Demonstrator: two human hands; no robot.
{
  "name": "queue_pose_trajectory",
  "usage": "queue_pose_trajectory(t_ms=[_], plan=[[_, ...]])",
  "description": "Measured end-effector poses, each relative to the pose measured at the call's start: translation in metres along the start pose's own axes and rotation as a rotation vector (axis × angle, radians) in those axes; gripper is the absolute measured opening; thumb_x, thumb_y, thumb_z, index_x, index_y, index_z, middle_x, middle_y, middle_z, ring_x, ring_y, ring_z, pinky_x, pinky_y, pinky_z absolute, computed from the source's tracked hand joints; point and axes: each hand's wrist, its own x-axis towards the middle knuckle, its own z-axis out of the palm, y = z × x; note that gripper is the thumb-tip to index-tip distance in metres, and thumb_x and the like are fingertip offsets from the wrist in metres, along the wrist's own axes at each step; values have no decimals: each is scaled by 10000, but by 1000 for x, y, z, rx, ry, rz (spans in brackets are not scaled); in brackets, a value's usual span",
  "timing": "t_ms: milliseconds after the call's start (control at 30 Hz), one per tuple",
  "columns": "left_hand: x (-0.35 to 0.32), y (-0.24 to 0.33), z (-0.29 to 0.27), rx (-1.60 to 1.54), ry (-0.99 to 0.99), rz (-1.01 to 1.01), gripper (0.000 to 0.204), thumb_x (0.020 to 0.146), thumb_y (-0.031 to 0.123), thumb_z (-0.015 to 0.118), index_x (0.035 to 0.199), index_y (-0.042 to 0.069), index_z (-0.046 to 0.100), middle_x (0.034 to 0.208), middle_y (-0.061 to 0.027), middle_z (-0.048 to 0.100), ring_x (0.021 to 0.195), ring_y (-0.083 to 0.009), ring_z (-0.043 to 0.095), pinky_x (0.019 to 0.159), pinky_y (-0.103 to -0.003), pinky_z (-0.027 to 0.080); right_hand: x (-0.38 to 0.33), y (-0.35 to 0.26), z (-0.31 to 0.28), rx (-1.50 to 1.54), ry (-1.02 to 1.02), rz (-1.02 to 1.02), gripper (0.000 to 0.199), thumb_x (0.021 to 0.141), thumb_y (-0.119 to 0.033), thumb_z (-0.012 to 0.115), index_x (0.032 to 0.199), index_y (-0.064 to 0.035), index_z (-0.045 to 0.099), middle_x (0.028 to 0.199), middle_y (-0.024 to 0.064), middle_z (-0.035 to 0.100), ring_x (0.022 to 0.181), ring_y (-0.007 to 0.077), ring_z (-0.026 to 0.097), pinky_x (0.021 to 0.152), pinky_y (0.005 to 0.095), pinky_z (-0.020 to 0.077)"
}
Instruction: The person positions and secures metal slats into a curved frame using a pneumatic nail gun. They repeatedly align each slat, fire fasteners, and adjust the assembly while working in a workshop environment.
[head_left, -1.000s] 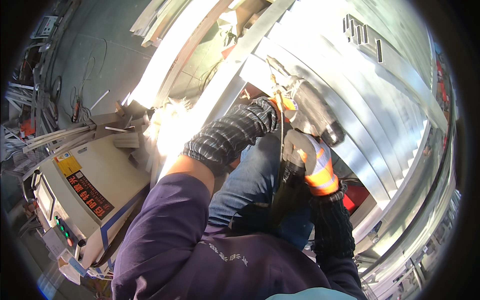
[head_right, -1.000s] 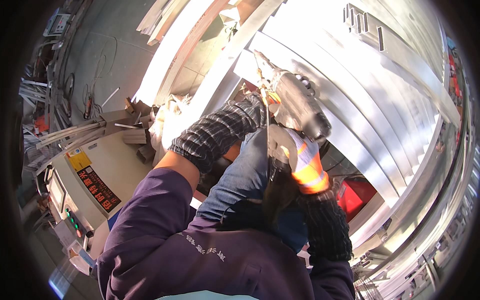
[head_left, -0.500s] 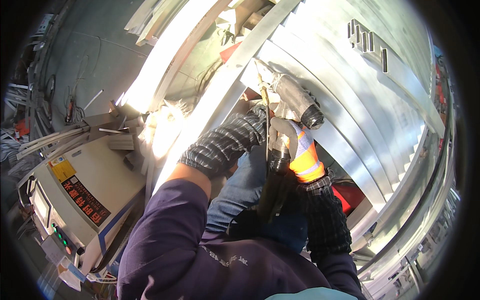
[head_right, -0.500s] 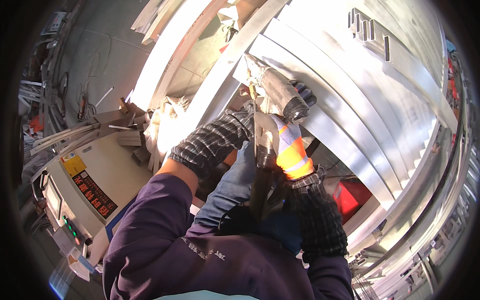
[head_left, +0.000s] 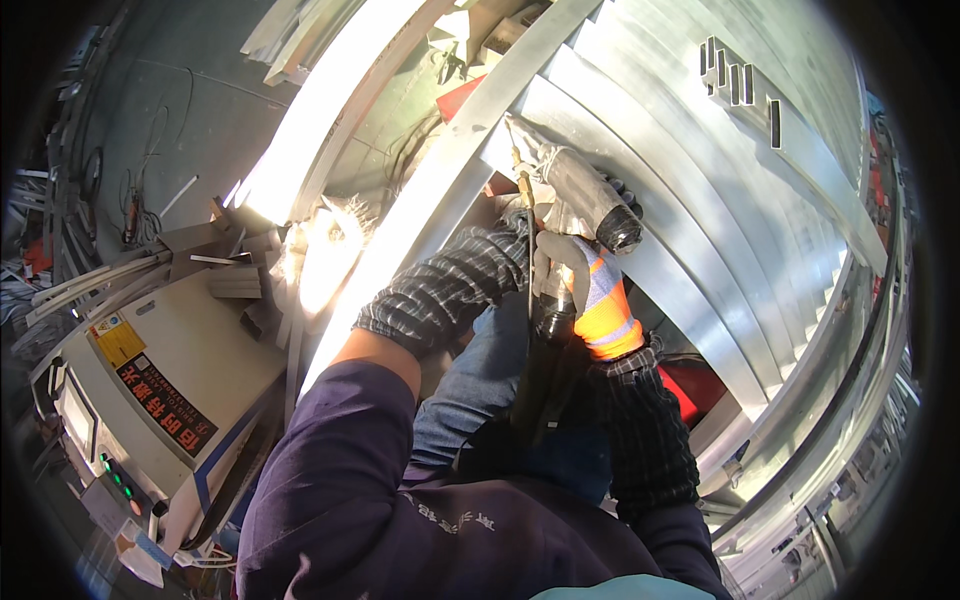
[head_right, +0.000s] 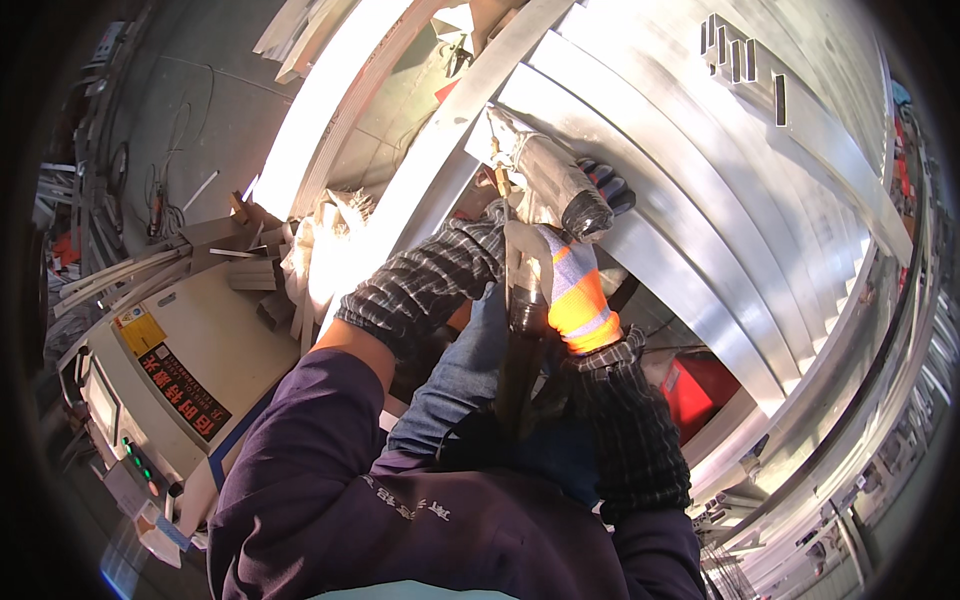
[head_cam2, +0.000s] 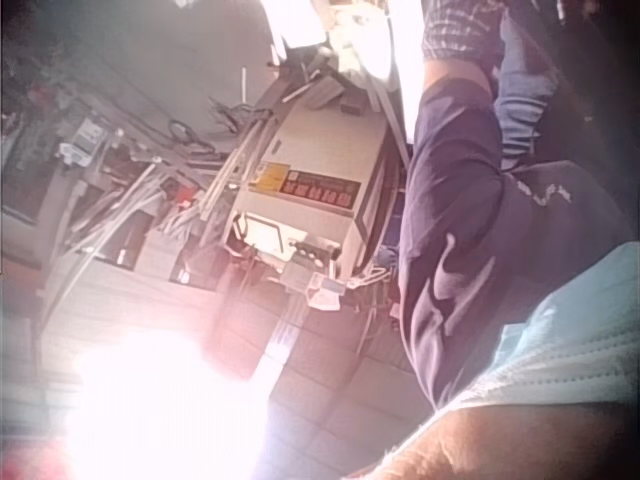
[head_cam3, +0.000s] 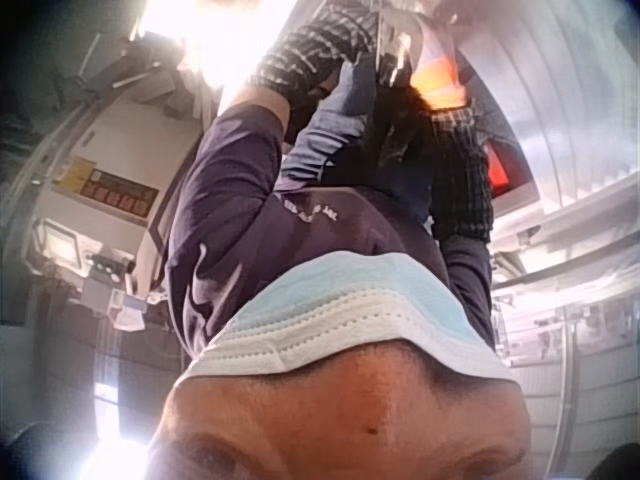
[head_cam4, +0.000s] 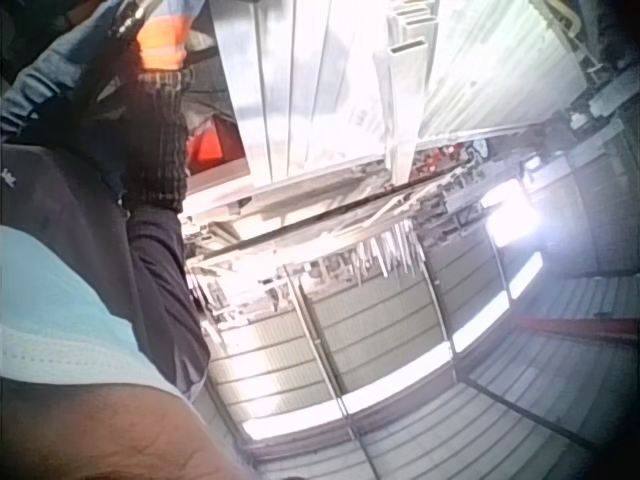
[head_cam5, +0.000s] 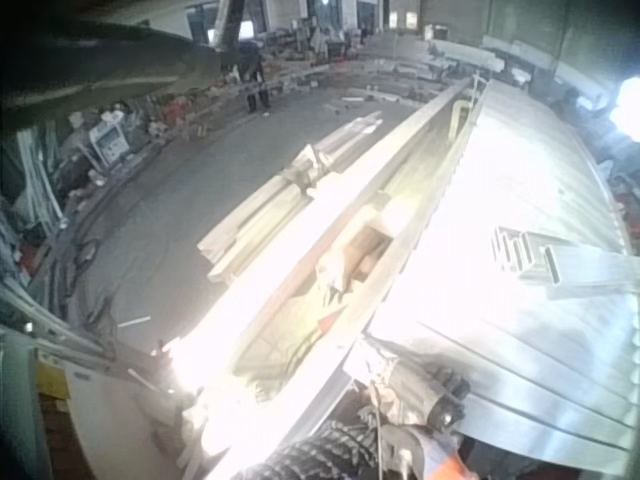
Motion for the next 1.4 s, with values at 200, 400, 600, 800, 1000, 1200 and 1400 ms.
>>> queue_pose_trajectory(t_ms=[200,400,600,800,1000,1200,1400], plan=[[-4,0,4,-7,-1,-2,517,733,188,689,1210,48,548,1217,-187,540,1184,-343,484,1006,-450,387,0,7,3,-191,99,-147,141,900,-117,514,838,-34,610,721,57,604,675,166,599,615,280,463],[-3,1,6,-1,5,-3,516,729,183,692,1205,42,553,1212,-192,544,1182,-345,487,1008,-447,390,1,2,3,-86,80,-59,125,876,-108,559,925,-39,651,759,56,617,690,149,608,619,269,480],[-4,4,7,4,11,-7,514,725,179,695,1200,36,558,1208,-198,548,1181,-348,491,1010,-444,392,5,-16,7,705,244,347,245,802,-119,702,1020,-26,641,773,17,616,629,113,582,548,250,455],[-10,9,8,-2,-2,-21,513,722,174,697,1195,30,562,1204,-203,552,1179,-350,494,1011,-441,394,5,-14,-3,4,-40,42,116,841,-112,553,829,-44,647,745,83,626,712,195,613,659,290,470],[-9,16,12,-14,1,-17,512,718,169,700,1190,24,567,1200,-208,556,1178,-353,497,1013,-438,396,5,-8,-1,-39,-49,50,148,865,-141,553,811,-23,622,701,69,599,655,171,594,606,293,462],[-24,19,37,-91,68,-30,511,714,165,703,1185,18,572,1195,-213,560,1176,-355,500,1015,-436,398,3,-10,4,449,72,359,194,887,-152,539,815,-4,641,720,61,617,655,146,597,594,269,466],[-78,34,39,-435,312,-211,509,711,160,706,1180,12,576,1191,-218,565,1175,-358,504,1017,-433,400,3,-13,7,606,171,504,210,867,-189,586,851,0,677,743,63,632,638,148,598,597,261,479]])
